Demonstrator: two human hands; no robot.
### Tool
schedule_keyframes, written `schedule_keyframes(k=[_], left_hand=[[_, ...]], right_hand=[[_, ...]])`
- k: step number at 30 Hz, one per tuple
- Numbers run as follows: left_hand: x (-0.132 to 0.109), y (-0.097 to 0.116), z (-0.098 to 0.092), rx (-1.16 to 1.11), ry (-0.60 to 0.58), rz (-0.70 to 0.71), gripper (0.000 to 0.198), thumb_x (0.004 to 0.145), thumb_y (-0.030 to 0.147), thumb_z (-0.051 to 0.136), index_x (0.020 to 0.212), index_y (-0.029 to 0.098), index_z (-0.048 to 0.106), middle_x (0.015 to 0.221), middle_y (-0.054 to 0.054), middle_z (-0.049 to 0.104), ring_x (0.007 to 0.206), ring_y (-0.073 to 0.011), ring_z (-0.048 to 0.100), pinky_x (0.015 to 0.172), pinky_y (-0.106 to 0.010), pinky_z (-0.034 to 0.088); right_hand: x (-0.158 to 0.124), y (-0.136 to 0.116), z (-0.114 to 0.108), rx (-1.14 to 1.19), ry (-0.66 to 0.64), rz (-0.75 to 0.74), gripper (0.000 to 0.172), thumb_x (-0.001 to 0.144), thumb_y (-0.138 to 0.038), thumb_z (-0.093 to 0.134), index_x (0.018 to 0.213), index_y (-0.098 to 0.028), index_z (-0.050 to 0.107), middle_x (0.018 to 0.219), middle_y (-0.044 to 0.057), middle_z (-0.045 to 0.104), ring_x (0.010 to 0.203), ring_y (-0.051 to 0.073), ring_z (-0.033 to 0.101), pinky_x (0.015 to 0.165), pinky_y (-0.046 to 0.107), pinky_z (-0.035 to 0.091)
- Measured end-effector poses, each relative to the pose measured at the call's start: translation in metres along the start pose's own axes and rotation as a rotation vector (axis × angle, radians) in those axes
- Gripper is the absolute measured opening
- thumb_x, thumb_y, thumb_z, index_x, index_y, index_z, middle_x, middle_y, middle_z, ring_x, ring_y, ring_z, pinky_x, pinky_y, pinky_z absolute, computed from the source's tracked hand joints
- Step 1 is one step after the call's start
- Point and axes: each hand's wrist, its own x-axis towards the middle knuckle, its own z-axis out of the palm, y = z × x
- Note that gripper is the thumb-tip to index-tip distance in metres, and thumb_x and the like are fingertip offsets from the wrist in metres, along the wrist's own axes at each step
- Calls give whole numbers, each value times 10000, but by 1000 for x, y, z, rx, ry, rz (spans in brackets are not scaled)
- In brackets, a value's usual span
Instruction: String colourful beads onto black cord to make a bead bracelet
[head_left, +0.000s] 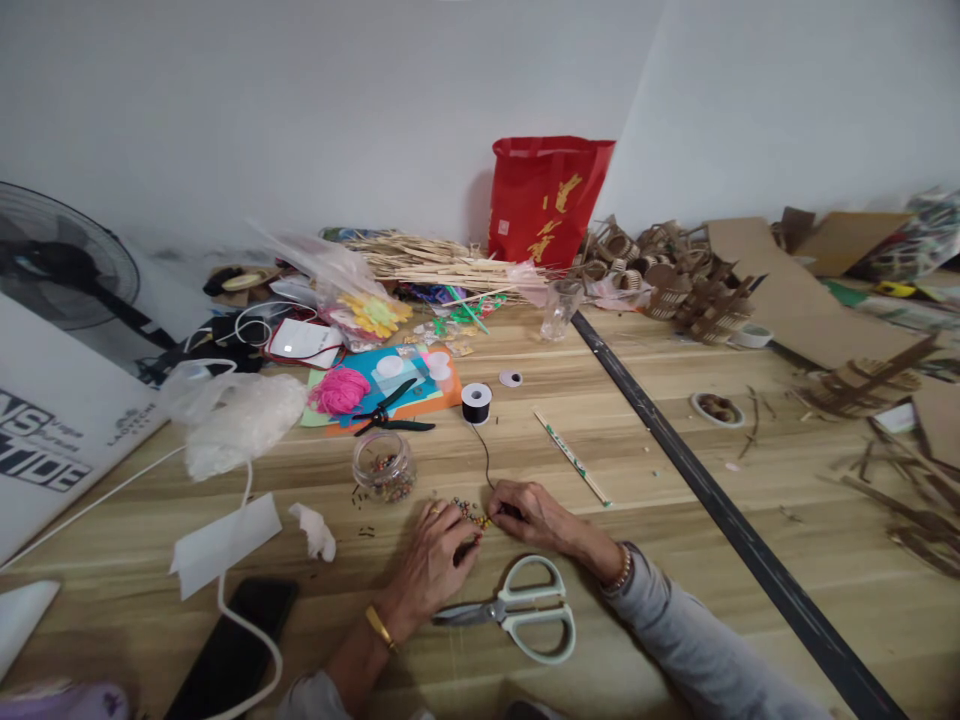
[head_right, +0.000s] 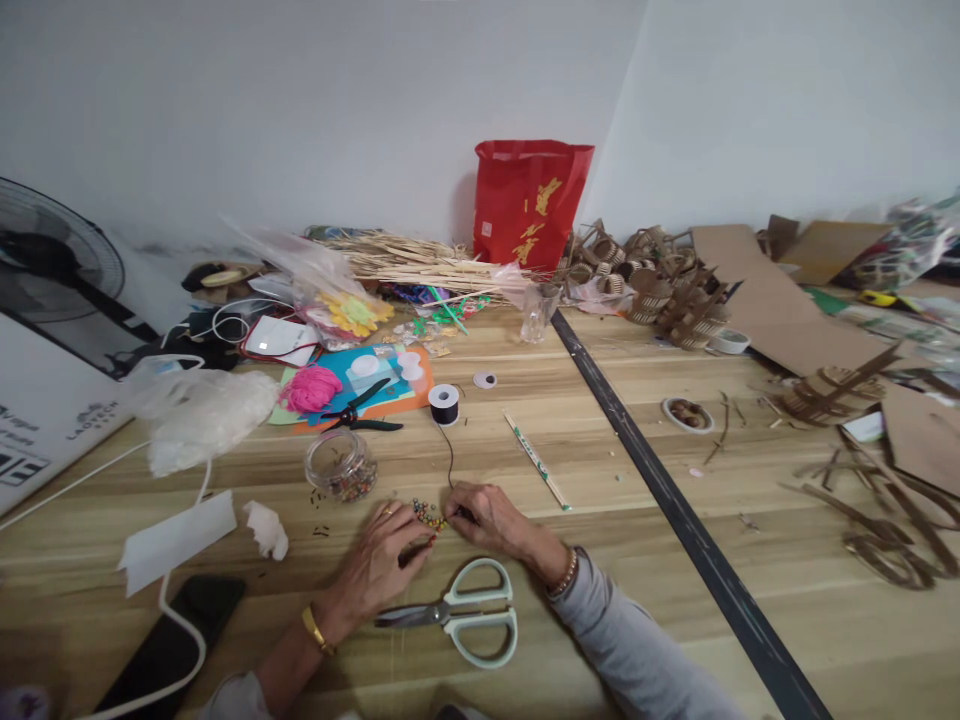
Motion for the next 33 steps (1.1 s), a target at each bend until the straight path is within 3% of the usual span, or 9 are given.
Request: schedule_keyframes(k=[33], left_hand=[[7,3,-3,8,-10,30,125,786,124,636,839,223,691,793,-34,619,816,-211,553,803,-396,443]], right_hand=[[0,0,0,-11,4,2,94,884,-159,523,819,-166,590,745,7,591,627,116,511,613,203,402]])
